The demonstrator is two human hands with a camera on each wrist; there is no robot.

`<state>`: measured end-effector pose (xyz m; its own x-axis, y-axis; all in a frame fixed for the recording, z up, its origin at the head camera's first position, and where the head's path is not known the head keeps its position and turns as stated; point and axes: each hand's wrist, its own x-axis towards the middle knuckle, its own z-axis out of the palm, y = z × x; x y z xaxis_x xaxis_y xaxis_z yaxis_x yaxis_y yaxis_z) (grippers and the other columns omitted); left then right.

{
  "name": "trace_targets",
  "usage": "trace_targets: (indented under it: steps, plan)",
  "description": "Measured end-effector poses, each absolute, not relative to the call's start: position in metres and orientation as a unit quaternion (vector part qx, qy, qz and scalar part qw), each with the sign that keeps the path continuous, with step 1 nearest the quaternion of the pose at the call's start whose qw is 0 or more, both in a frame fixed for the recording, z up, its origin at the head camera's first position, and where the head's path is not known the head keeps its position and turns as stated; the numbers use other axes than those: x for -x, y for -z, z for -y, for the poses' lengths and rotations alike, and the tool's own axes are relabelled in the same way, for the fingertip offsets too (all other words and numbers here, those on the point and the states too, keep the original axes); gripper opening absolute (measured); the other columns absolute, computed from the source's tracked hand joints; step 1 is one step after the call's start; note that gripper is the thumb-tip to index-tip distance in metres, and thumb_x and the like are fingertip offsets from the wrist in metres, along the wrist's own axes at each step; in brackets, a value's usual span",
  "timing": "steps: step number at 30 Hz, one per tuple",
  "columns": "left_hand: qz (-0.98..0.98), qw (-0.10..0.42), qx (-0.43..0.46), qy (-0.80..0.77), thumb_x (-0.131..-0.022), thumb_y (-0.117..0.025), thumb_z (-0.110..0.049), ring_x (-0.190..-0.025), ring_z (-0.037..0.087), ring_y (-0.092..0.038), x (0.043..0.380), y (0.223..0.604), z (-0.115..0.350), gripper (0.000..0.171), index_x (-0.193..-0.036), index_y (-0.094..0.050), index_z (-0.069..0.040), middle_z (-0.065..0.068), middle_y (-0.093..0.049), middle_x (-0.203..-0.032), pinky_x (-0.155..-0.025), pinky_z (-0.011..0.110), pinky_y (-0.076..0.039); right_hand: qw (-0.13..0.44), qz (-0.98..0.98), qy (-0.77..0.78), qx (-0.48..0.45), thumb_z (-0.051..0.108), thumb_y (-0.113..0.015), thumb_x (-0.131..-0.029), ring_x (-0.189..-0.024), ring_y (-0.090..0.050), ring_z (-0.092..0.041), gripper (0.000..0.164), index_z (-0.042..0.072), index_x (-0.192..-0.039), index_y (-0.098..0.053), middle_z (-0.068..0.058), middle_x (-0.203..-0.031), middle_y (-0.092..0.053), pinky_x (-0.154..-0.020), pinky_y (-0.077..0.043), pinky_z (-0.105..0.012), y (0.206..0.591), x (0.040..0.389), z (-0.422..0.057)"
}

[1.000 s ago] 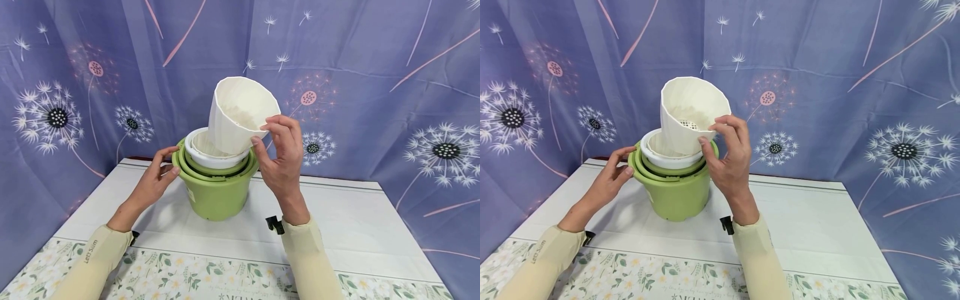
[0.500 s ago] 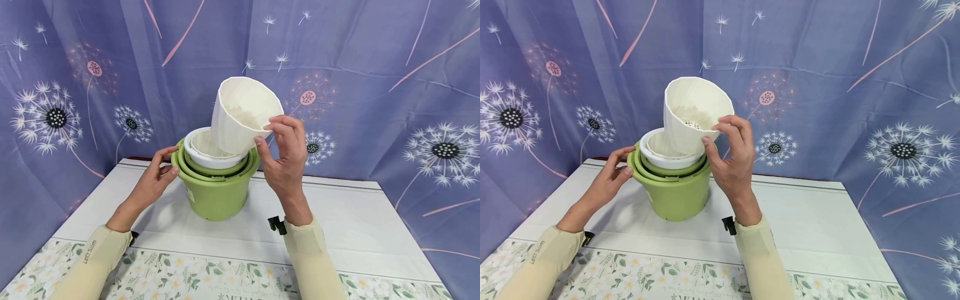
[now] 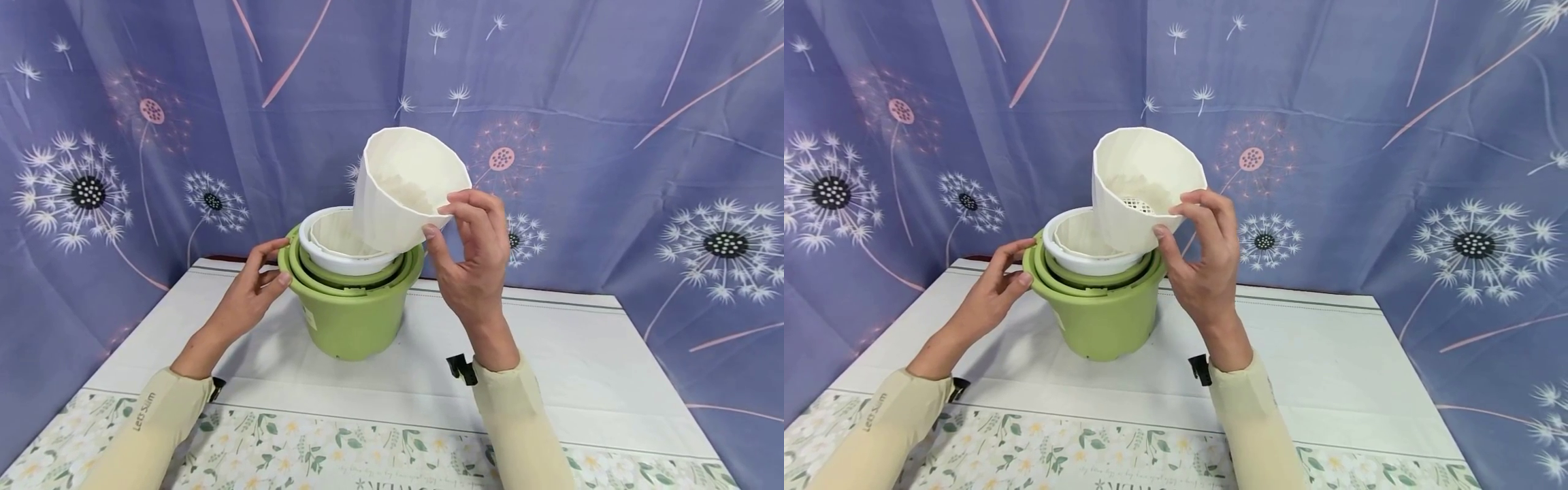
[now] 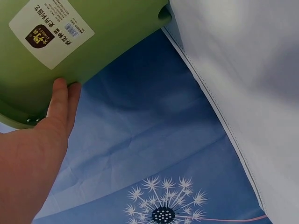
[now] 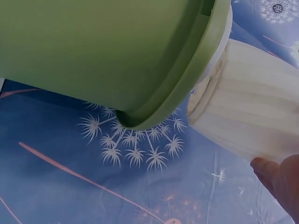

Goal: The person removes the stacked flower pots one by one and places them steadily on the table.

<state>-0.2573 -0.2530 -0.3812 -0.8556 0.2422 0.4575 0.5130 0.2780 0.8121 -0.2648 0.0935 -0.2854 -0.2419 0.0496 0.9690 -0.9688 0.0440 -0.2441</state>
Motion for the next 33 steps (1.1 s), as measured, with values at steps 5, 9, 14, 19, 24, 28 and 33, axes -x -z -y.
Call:
trace_targets:
  steps: [5, 9, 14, 19, 24, 28, 33]
  plan:
    - [0.787, 0.123, 0.242, 0.554, -0.112, -0.051, -0.008, -0.122, 0.001, -0.063, 0.258, 0.381, 0.253, 0.057, -0.165, -0.03, -0.015, 0.019, -0.044, -0.144, -0.099, 0.014, -0.052, 0.46, 0.564, -0.553, -0.407, 0.001, -0.076, -0.096, -0.121, -0.052, -0.051, 0.024, -0.017, -0.109, -0.066, -0.036, -0.125, -0.05, -0.106, -0.051, -0.066, 0.286, 0.265, -0.099]
    - [0.784, 0.124, 0.242, 0.558, -0.112, -0.05, -0.008, -0.122, 0.001, -0.064, 0.258, 0.381, 0.253, 0.057, -0.165, -0.03, -0.014, 0.018, -0.044, -0.143, -0.099, 0.014, -0.053, 0.464, 0.572, -0.547, -0.398, -0.003, -0.076, -0.094, -0.12, -0.052, -0.052, 0.023, -0.017, -0.108, -0.065, -0.038, -0.124, -0.05, -0.107, -0.052, -0.062, 0.286, 0.262, -0.103]
    - [0.783, 0.126, 0.244, 0.558, -0.112, -0.05, -0.007, -0.121, 0.001, -0.064, 0.258, 0.382, 0.253, 0.057, -0.165, -0.03, -0.013, 0.018, -0.044, -0.141, -0.098, 0.014, -0.053, 0.468, 0.58, -0.543, -0.386, -0.004, -0.076, -0.094, -0.121, -0.052, -0.052, 0.024, -0.019, -0.108, -0.064, -0.041, -0.123, -0.048, -0.108, -0.051, -0.061, 0.284, 0.257, -0.106]
    - [0.785, 0.128, 0.243, 0.556, -0.112, -0.05, -0.007, -0.121, 0.001, -0.064, 0.258, 0.382, 0.253, 0.057, -0.165, -0.03, -0.013, 0.018, -0.045, -0.141, -0.098, 0.014, -0.053, 0.472, 0.588, -0.541, -0.373, -0.004, -0.076, -0.093, -0.121, -0.054, -0.045, 0.023, -0.019, -0.106, -0.064, -0.04, -0.123, -0.049, -0.107, -0.053, -0.061, 0.281, 0.252, -0.11]
    - [0.787, 0.128, 0.243, 0.553, -0.112, -0.05, -0.007, -0.12, 0.001, -0.064, 0.257, 0.381, 0.253, 0.057, -0.165, -0.03, -0.013, 0.018, -0.045, -0.142, -0.097, 0.014, -0.053, 0.471, 0.598, -0.535, -0.366, -0.005, -0.075, -0.093, -0.121, -0.055, -0.042, 0.022, -0.019, -0.106, -0.064, -0.04, -0.122, -0.049, -0.106, -0.054, -0.059, 0.278, 0.247, -0.114]
    - [0.787, 0.126, 0.243, 0.553, -0.113, -0.049, -0.007, -0.12, 0.001, -0.064, 0.257, 0.381, 0.254, 0.057, -0.165, -0.029, -0.013, 0.019, -0.044, -0.142, -0.097, 0.014, -0.053, 0.47, 0.602, -0.533, -0.363, -0.004, -0.075, -0.093, -0.12, -0.054, -0.044, 0.023, -0.02, -0.105, -0.064, -0.041, -0.122, -0.049, -0.107, -0.054, -0.057, 0.275, 0.242, -0.117]
    - [0.787, 0.125, 0.244, 0.553, -0.113, -0.049, -0.007, -0.12, 0.002, -0.064, 0.257, 0.381, 0.253, 0.057, -0.165, -0.029, -0.014, 0.019, -0.044, -0.142, -0.097, 0.014, -0.053, 0.474, 0.606, -0.531, -0.356, 0.001, -0.077, -0.094, -0.119, -0.055, -0.043, 0.025, -0.019, -0.104, -0.065, -0.04, -0.121, -0.05, -0.107, -0.055, -0.053, 0.274, 0.24, -0.124]
